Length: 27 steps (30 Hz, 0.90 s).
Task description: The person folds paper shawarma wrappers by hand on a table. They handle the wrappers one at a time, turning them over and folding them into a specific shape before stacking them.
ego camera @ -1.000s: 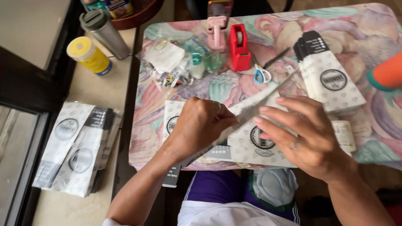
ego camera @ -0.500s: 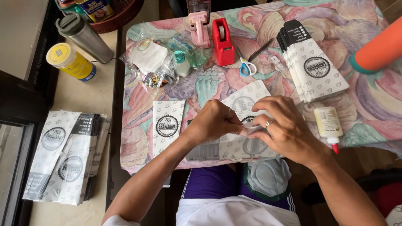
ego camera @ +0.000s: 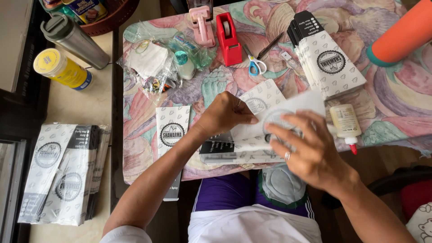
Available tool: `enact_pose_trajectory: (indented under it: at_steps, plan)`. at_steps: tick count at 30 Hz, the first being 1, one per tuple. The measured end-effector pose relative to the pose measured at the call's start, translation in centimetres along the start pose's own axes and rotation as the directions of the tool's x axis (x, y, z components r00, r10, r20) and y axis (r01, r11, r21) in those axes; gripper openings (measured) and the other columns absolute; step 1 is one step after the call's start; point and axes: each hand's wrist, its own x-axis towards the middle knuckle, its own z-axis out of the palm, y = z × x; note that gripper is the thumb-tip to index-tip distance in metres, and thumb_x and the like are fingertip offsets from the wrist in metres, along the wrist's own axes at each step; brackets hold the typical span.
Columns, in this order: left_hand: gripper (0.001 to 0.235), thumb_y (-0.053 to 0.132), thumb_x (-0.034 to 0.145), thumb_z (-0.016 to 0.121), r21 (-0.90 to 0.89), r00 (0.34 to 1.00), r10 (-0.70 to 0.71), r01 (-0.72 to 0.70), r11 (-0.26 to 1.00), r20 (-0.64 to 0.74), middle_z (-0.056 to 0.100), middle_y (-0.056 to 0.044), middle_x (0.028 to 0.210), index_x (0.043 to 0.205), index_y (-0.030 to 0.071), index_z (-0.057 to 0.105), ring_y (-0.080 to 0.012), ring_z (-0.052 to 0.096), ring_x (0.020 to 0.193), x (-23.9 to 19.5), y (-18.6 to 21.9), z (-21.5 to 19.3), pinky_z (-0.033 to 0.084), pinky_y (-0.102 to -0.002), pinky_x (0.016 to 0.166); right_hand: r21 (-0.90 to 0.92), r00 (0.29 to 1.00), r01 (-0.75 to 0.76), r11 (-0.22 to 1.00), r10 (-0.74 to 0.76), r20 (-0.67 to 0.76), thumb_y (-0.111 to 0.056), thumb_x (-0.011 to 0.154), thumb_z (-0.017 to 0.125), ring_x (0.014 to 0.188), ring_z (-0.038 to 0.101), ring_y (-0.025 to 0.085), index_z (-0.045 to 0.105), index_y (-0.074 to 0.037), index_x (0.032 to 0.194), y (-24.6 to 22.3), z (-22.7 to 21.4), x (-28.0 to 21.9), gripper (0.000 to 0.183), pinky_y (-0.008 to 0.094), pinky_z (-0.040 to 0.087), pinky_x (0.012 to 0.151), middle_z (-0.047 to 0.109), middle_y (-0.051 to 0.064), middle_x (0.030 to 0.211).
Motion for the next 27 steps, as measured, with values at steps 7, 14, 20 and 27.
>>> enact_pose_trajectory:
  at_steps: [7,14,20,27]
  plan:
    - [0.024,0.024,0.095,0.076,0.722,0.869,0.435,-0.141,0.677,-0.238,0.063,-0.013,0.061,0.082,0.01,0.061,-0.0442,0.057,0.053,1.5,-2.8,-1.3,0.041,-0.05,0.047,0.236,0.986,0.037,0.971,-0.074,0.151,-0.009,0.089,0.066,0.092,0.078,0.025,0.072,-0.007,0.094,-7.6,-6.3,-5.8,0.008,0.036,0.061,0.073,0.077,0.012,0.112]
    - [0.006,0.009,0.1,0.072,0.815,0.685,0.718,-0.34,0.468,-0.127,0.066,0.0,0.071,0.097,0.014,0.072,-0.0171,0.053,0.058,-0.8,-3.2,1.2,0.036,-0.031,0.041,0.474,0.907,-0.109,0.874,-0.108,0.407,-0.016,0.102,0.058,0.1,0.07,0.015,0.062,-0.003,0.129,-8.2,-7.2,-9.4,0.03,0.031,0.062,0.079,0.071,0.004,0.121]
    - [0.018,-0.004,0.094,0.073,0.803,0.732,0.679,-0.439,0.404,0.059,0.074,-0.004,0.082,0.1,0.013,0.069,-0.0155,0.054,0.061,-3.5,-4.5,4.0,0.047,-0.026,0.044,0.568,0.96,-0.129,0.813,-0.04,0.276,-0.015,0.1,0.057,0.084,0.077,0.028,0.067,0.004,0.101,-5.9,-6.5,-7.6,0.022,0.041,0.064,0.067,0.072,0.02,0.113]
    - [0.032,0.036,0.1,0.063,0.414,0.852,0.52,-0.45,0.791,-0.067,0.078,-0.004,0.091,0.093,0.009,0.078,-0.0229,0.073,0.075,-5.3,0.4,3.4,0.053,-0.035,0.056,0.474,0.954,-0.246,0.846,0.124,0.273,-0.005,0.09,0.072,0.072,0.071,0.022,0.068,-0.001,0.088,-2.6,-3.8,-3.1,0.006,0.036,0.059,0.066,0.071,0.009,0.093]
